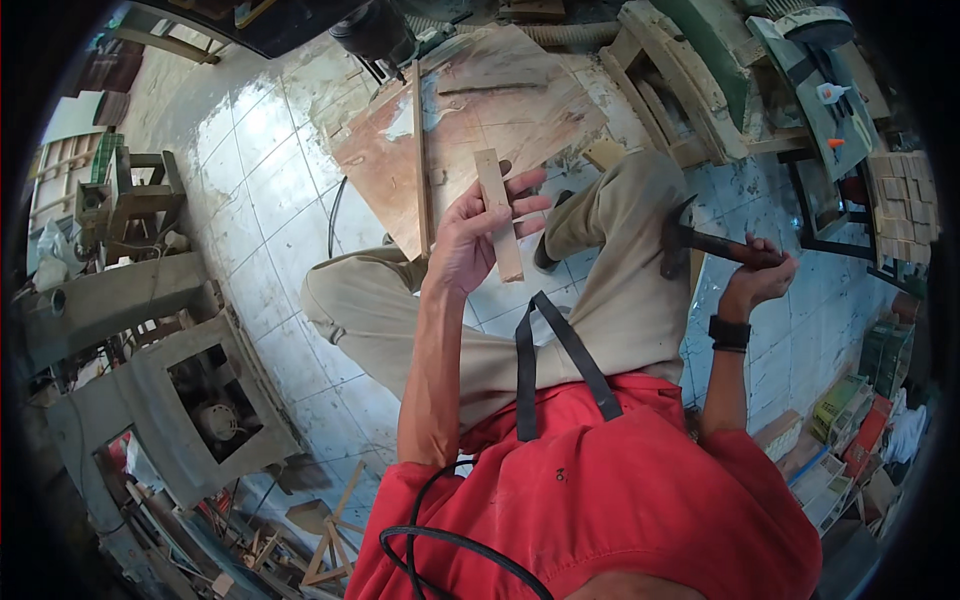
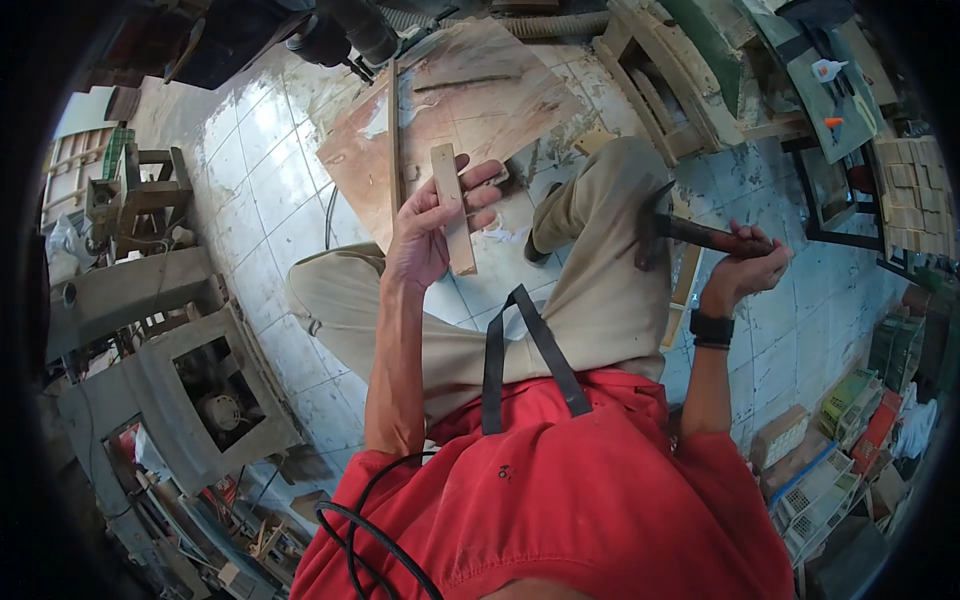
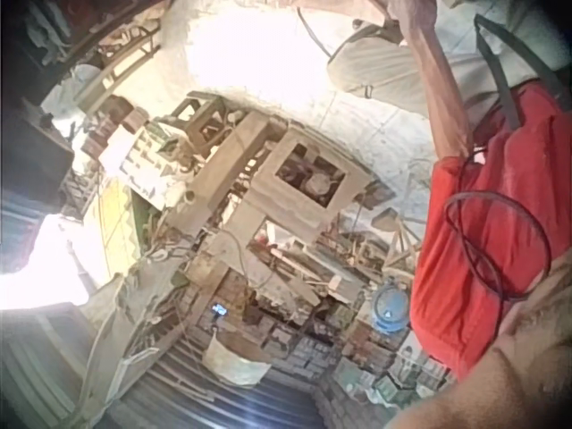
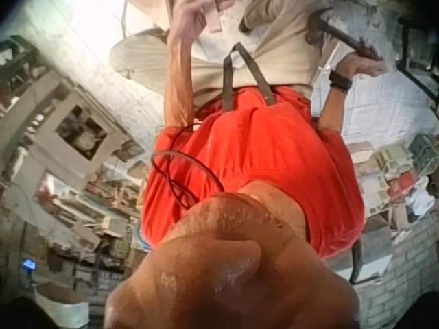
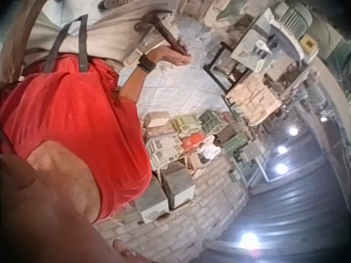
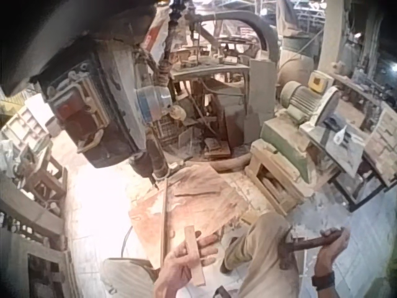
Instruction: Assembling a small wooden box using an electric drill, wood glue, and a hammer to secure wooden pieces.
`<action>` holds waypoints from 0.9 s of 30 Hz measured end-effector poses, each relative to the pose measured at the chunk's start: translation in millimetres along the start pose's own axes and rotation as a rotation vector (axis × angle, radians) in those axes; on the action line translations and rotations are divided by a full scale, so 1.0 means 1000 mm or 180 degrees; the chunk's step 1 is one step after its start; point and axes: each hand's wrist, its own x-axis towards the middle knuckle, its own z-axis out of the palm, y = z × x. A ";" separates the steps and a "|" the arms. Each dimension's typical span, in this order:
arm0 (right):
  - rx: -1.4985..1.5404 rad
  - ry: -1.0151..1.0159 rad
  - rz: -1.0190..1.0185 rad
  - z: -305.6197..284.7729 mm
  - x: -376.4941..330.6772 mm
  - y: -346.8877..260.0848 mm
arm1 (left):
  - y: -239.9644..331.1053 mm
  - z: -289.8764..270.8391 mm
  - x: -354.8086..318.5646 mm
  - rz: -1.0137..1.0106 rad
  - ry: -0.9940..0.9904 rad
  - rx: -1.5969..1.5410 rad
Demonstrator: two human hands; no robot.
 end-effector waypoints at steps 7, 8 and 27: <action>-0.1092 -0.1506 0.0436 -0.087 0.040 -0.020 | -0.011 0.002 -0.015 0.0104 0.0263 0.0406; -0.1881 -0.2310 0.0904 -0.097 0.050 -0.028 | -0.014 -0.001 -0.015 -0.0121 0.0338 0.0744; -0.1725 -0.2953 0.1902 -0.076 -0.018 -0.061 | -0.077 -0.002 -0.023 -0.1083 0.0705 0.1914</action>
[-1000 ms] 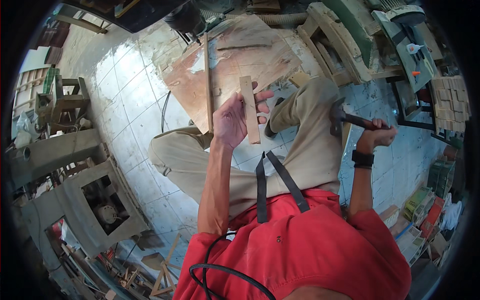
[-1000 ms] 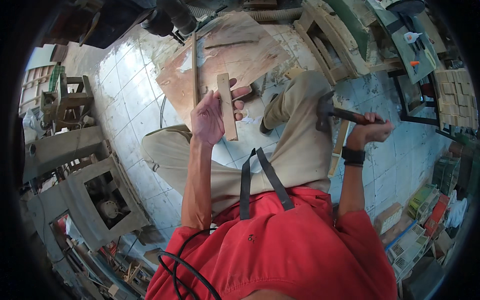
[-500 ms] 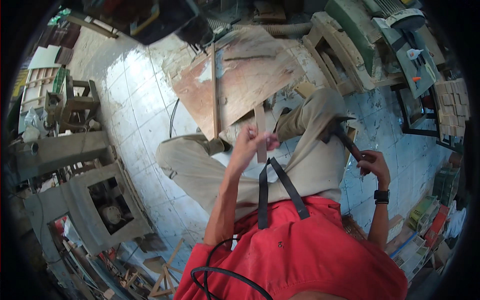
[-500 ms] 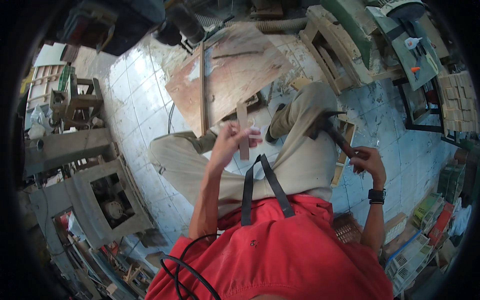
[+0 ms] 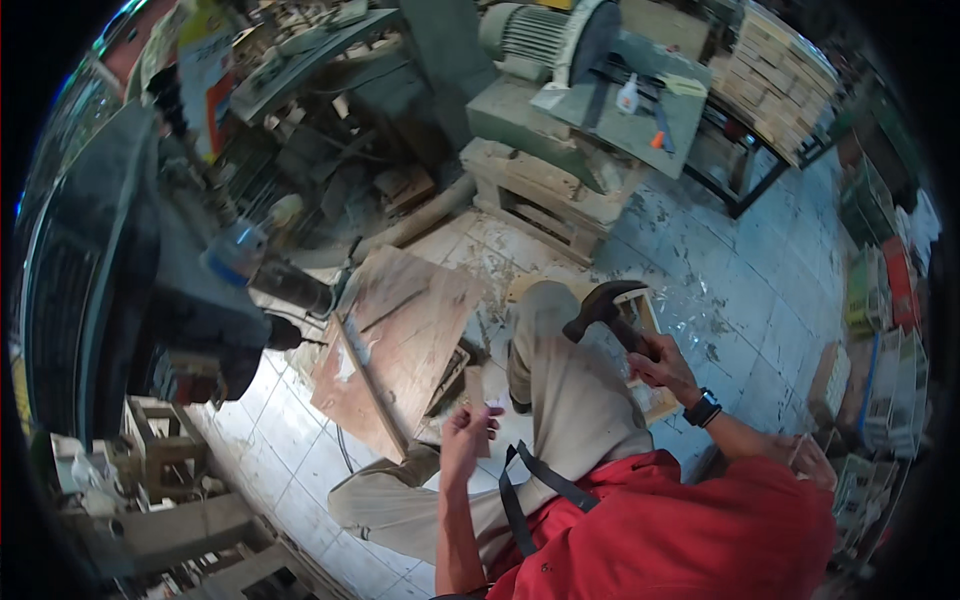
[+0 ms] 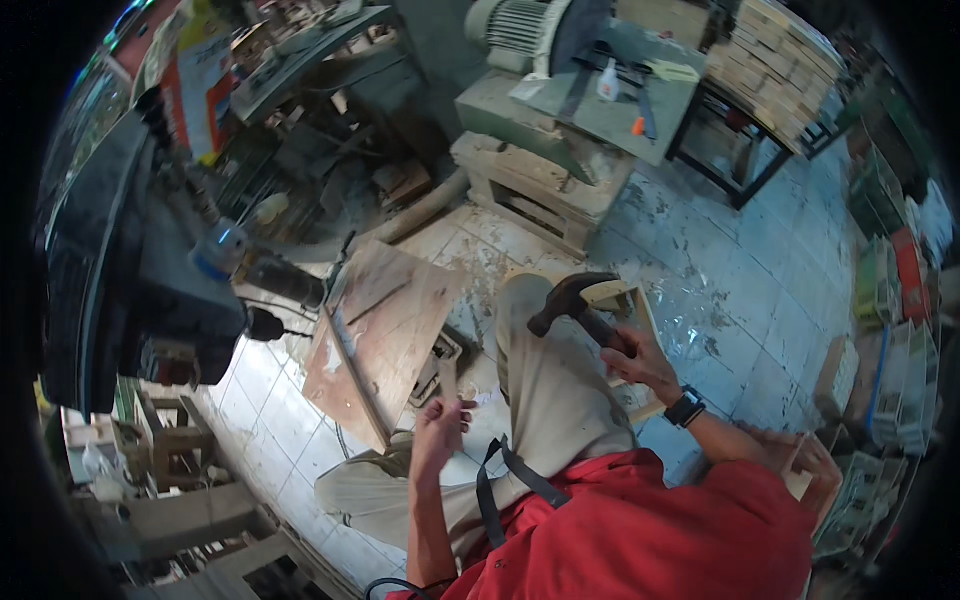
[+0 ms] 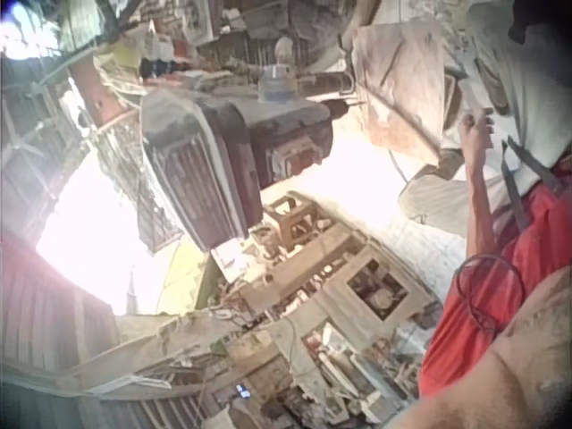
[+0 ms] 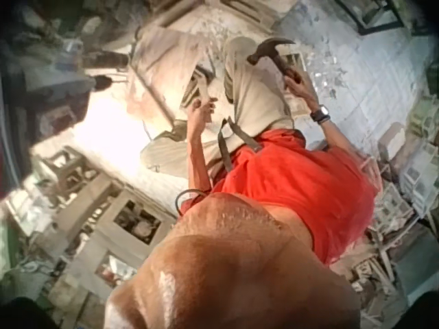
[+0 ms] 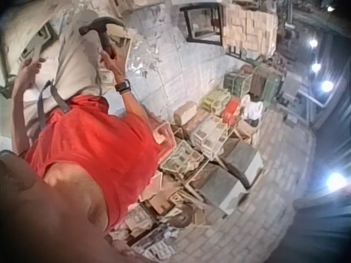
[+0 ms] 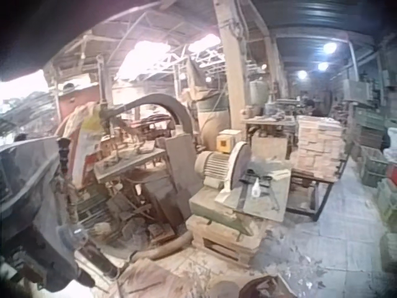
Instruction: Assembling a small wooden box using an electric drill, wood glue, and a hammer to secure wooden pieces.
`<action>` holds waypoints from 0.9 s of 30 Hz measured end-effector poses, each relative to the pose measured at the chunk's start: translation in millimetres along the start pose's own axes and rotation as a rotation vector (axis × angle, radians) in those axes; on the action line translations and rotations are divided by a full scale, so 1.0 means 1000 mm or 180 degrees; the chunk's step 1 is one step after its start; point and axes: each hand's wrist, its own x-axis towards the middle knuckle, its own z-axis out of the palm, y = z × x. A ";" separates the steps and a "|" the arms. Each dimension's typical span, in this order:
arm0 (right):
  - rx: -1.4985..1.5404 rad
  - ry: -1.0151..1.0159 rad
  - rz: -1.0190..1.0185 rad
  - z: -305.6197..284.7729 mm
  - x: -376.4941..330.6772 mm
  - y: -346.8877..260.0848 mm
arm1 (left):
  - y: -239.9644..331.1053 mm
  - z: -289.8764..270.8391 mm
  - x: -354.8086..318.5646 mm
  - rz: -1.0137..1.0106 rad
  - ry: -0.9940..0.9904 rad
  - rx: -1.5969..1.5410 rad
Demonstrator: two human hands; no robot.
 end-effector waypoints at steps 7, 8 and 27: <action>0.0340 0.0948 -0.0689 0.002 0.006 -0.001 | 0.020 0.029 0.079 -0.0333 -0.0086 0.1455; 0.0049 0.1145 -0.0536 -0.008 0.011 0.007 | 0.010 0.034 0.088 -0.0399 -0.0205 0.1739; 0.1165 0.1007 0.2706 0.035 0.331 0.322 | -0.209 -0.212 0.294 -0.0933 0.1059 0.0137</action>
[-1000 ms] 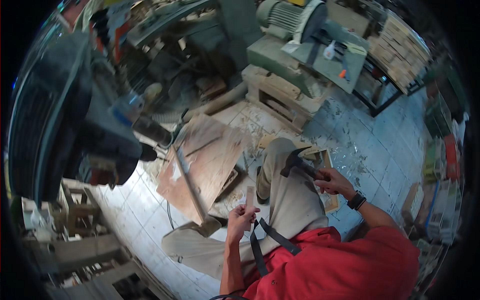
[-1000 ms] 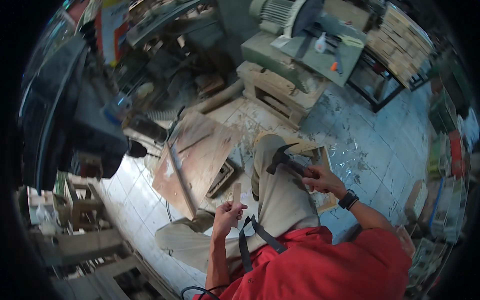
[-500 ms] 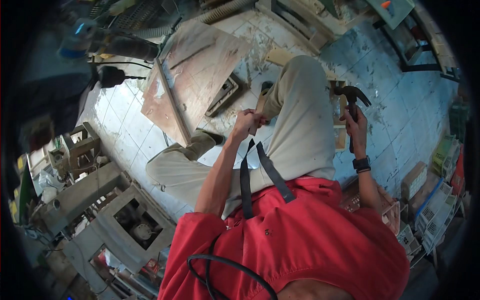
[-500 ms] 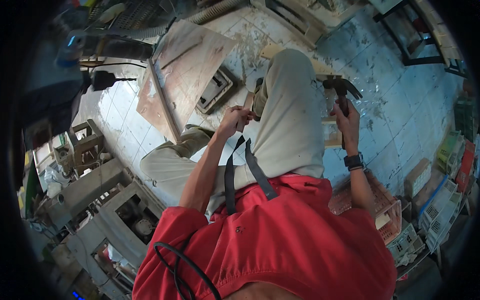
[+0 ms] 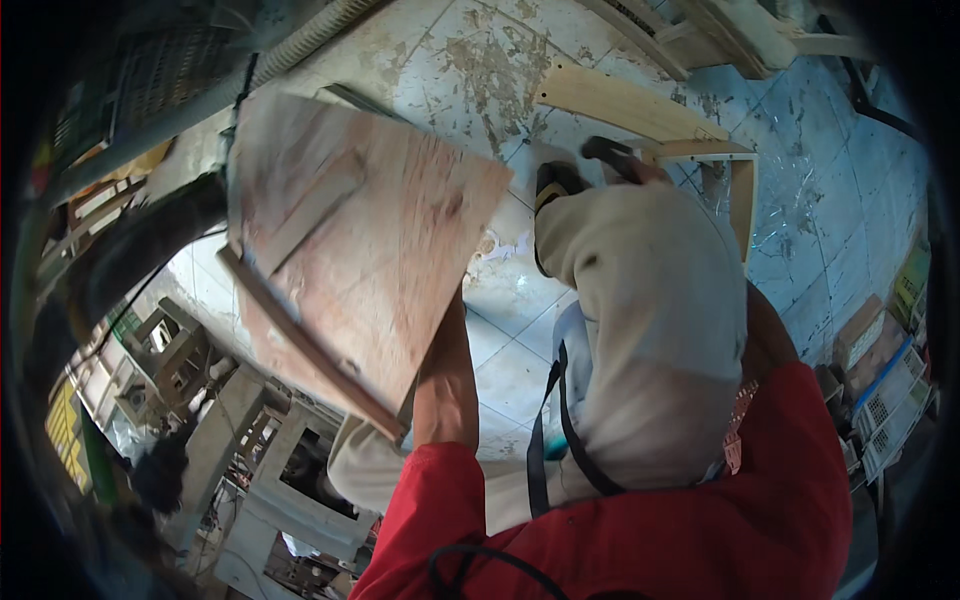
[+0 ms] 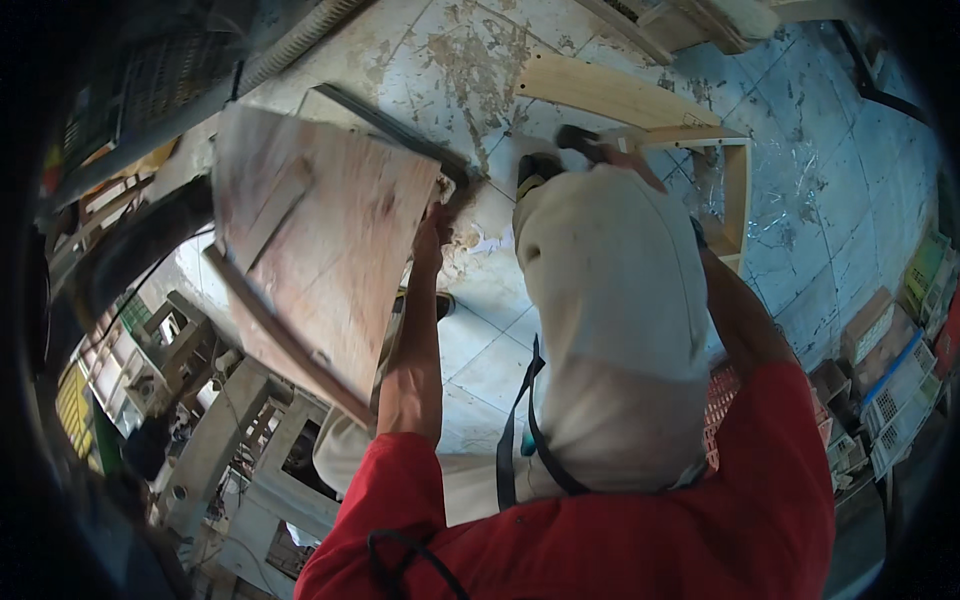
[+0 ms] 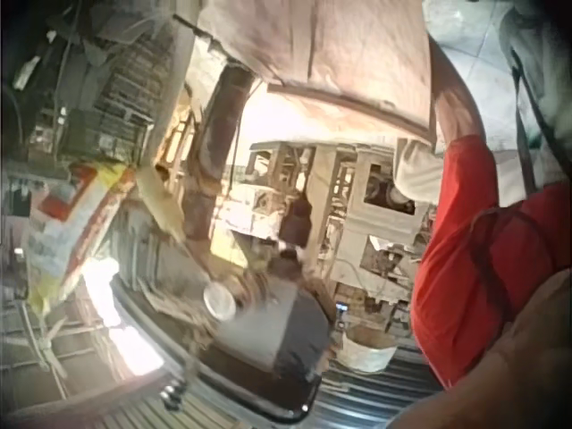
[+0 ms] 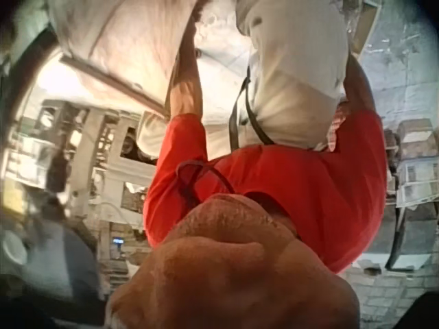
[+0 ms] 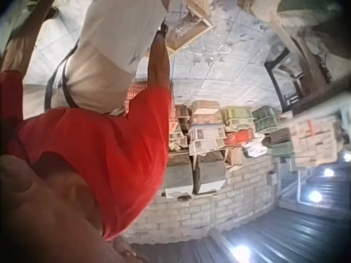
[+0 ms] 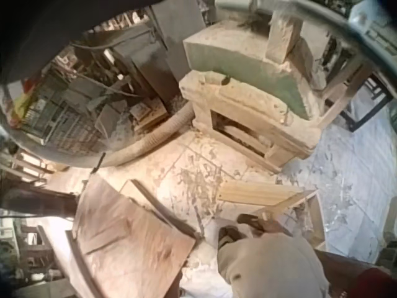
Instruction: Assembling a small wooden box using an electric drill, wood glue, and a hammer to secure wooden pieces.
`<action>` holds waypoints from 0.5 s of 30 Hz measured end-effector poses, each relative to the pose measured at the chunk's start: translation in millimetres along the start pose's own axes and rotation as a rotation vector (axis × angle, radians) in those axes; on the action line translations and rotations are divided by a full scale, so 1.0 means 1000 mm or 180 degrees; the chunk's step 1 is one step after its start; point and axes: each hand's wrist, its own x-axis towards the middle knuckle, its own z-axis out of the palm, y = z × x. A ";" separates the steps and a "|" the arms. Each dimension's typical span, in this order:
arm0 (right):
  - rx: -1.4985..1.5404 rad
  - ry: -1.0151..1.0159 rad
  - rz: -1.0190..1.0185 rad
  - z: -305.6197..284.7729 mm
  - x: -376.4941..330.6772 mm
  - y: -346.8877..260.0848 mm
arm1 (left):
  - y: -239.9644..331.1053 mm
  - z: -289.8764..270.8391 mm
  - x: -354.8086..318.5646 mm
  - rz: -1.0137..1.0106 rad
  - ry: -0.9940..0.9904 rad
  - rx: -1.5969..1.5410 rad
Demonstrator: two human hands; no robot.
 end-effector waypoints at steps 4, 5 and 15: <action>-0.3512 -0.1366 -0.3512 0.068 -0.030 -0.021 | -0.016 0.006 0.020 0.0503 0.0542 0.0330; -0.3632 -0.1150 -0.3365 0.048 -0.020 -0.022 | -0.004 0.066 0.015 0.0168 0.0559 -0.0506; -0.3036 -0.1341 -0.3453 0.146 -0.004 0.006 | 0.037 0.062 0.035 0.2580 0.2400 0.3505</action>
